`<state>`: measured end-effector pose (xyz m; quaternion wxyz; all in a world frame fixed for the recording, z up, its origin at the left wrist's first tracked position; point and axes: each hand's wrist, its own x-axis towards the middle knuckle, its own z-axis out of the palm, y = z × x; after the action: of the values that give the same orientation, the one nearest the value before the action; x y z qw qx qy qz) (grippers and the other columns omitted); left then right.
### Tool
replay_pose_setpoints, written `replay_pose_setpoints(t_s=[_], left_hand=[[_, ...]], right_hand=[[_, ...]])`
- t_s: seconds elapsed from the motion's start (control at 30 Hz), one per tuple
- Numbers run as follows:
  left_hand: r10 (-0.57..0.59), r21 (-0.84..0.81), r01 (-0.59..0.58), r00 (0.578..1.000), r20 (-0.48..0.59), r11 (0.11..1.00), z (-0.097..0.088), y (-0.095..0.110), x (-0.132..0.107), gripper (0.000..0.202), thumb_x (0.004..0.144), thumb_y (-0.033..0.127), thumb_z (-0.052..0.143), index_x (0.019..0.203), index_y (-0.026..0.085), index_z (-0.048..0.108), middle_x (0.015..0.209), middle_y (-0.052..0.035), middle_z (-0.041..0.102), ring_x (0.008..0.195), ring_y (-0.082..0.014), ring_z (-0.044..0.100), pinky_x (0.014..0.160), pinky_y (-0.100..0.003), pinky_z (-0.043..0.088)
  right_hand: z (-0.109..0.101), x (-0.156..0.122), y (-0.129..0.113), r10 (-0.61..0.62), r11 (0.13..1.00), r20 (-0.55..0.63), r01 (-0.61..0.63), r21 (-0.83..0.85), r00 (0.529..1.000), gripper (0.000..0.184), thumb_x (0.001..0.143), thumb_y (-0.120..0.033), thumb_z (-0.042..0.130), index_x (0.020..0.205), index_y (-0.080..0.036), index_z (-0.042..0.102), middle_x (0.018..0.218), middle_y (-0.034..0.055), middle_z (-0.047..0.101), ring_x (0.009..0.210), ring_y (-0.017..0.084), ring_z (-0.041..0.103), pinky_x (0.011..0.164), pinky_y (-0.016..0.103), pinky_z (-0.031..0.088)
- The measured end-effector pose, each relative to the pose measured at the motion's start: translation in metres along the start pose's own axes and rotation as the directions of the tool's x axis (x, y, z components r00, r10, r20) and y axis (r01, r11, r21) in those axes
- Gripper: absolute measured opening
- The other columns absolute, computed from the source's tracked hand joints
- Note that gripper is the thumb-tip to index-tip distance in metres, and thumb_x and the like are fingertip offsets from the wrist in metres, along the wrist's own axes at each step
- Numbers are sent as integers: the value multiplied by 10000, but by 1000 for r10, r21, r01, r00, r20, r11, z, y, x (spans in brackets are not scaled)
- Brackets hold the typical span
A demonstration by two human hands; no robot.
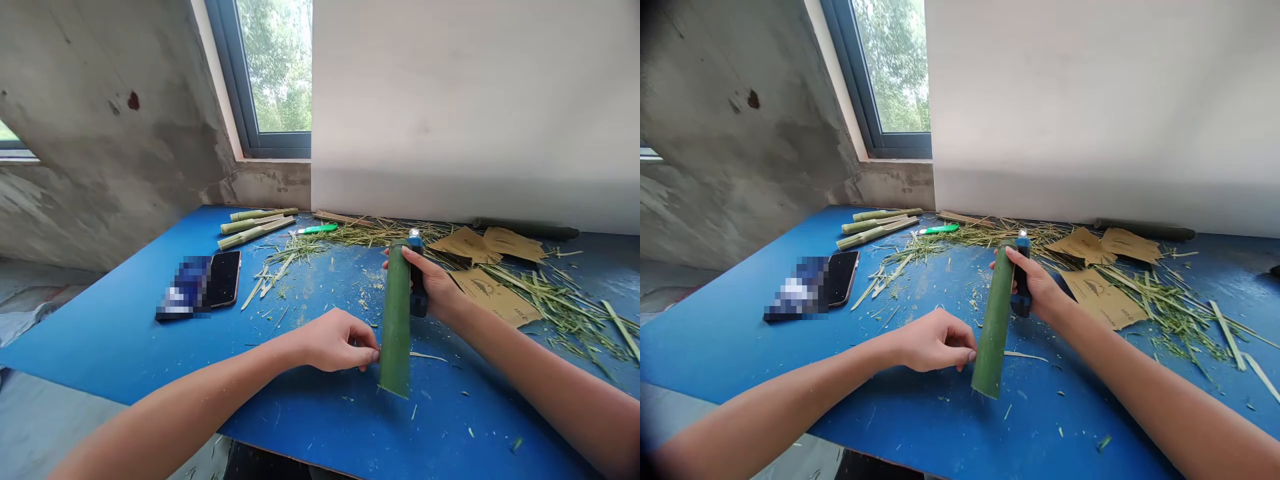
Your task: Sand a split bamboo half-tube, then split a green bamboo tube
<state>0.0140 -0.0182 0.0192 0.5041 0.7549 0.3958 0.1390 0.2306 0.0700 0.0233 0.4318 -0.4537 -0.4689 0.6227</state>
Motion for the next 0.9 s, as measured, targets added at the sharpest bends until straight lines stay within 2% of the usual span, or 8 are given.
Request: replay_pose_setpoints(t_s=[0.1,0.23,0.37,0.5,0.6,0.67,0.8,0.9], left_hand=[[28,56,-18,983,-182,998,-3,-3,2,217,878,300,594,867,169,766,739,-16,737,641,-122,604,601,-228,448],[119,360,42,903,-413,932,-17,-14,6,213,900,285,588,917,212,788,905,-24,784,784,-168,673,745,-290,501],[151,555,174,858,-491,813,-27,-27,9,161,866,238,618,905,223,774,1017,-31,758,903,-212,688,855,-351,516],[265,626,150,813,-518,765,-25,-29,7,364,895,284,614,1251,228,670,1243,-67,686,1087,-260,659,956,-416,494],[406,692,10,804,-434,722,-10,-16,1,378,972,374,527,1287,193,629,1283,-101,655,1144,-265,626,953,-414,489],[540,757,-167,795,-275,632,7,-3,-3,415,989,464,492,1253,178,639,1303,-113,643,1142,-264,611,967,-417,475],[746,722,-614,632,208,319,38,8,0,440,985,554,470,1119,189,676,1137,-77,700,1063,-228,619,1043,-398,412],[753,697,-681,576,318,226,46,0,10,384,996,516,461,986,197,676,961,-61,706,930,-214,623,960,-402,426]], right_hand=[[2,-5,3,77,997,31,-76,-22,997,433,772,-634,703,932,-232,691,719,37,665,497,158,499,425,297,411],[8,-15,1,100,991,101,-90,-98,990,512,757,-698,683,869,-199,705,587,20,583,466,165,499,409,300,406],[14,-20,-1,38,991,61,-29,-131,997,508,759,-698,691,820,-194,700,559,16,563,467,166,501,412,301,417],[15,-14,4,-17,985,-24,12,-170,1000,442,748,-641,754,802,-211,667,636,32,621,499,161,508,427,292,425],[14,-6,10,-37,963,-35,26,-269,999,463,717,-636,793,794,-207,636,673,25,639,503,132,484,426,261,389],[14,1,14,-52,940,-36,37,-340,998,490,688,-639,817,801,-211,606,640,-2,613,493,122,466,422,249,365],[16,11,19,-95,865,-44,61,-499,994,559,680,-644,819,966,-211,612,706,8,647,523,151,520,448,272,395],[17,8,21,-207,695,15,158,-701,978,642,718,-613,804,1178,-210,610,961,86,718,753,237,658,637,343,512]])
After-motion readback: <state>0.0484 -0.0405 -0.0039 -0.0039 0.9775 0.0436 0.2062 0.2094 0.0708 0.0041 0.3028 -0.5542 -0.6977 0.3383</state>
